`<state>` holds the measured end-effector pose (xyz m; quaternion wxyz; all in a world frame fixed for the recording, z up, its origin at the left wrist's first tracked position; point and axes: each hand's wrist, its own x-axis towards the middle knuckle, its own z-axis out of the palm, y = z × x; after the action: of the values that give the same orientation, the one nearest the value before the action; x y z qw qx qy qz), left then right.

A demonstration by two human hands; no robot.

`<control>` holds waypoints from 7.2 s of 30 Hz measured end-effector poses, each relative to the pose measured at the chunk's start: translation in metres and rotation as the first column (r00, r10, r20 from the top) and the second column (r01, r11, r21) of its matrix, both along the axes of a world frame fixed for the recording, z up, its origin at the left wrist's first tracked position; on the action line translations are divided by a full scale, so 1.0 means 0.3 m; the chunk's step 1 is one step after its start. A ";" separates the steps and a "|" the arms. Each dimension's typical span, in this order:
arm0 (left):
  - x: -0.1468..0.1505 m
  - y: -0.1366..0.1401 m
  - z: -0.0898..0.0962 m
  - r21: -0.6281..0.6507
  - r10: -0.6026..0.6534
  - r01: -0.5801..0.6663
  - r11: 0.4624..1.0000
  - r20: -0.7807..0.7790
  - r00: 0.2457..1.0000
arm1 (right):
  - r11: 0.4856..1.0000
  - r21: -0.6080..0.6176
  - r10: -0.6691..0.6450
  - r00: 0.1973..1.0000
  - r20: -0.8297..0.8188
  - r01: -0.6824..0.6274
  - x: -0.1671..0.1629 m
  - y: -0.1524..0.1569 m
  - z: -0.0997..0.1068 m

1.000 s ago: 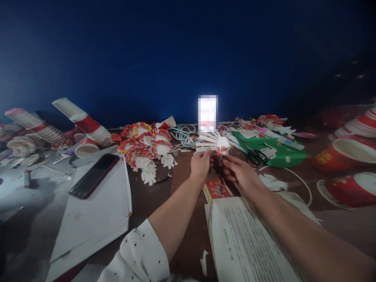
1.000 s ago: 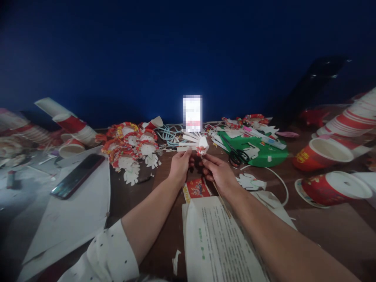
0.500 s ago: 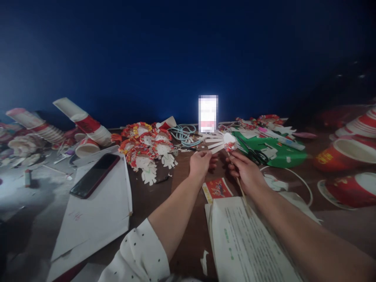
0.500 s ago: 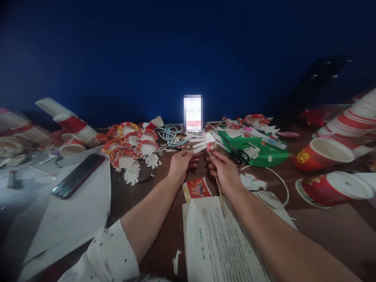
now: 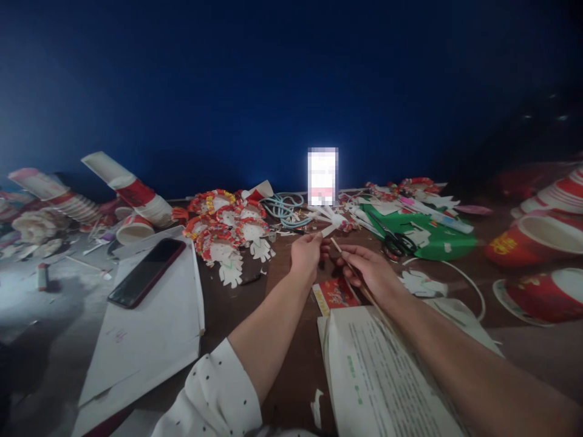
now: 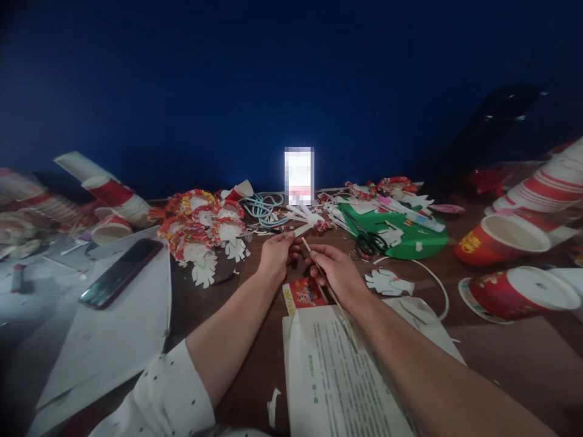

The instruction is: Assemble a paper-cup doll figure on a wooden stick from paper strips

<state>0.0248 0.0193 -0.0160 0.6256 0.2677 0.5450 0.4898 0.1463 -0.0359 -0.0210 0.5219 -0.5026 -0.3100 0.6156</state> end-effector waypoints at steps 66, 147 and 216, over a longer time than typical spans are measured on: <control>0.004 -0.020 0.008 0.121 -0.245 0.246 0.962 -0.019 0.969 | 0.994 -0.052 -0.094 0.994 -0.049 0.091 0.026 0.003 0.034; 0.013 -0.026 0.010 0.061 -0.325 0.321 0.945 0.065 0.944 | 0.998 0.059 0.013 0.935 0.355 -0.036 0.025 -0.011 0.025; 0.008 -0.020 -0.014 0.107 -0.346 0.334 0.936 0.133 0.929 | 0.986 0.169 -0.048 0.953 0.298 -0.003 0.028 0.006 -0.005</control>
<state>0.0273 0.0133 -0.0202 0.7286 0.3463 0.4210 0.4147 0.1549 -0.0341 -0.0226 0.5160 -0.5482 -0.4306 0.4978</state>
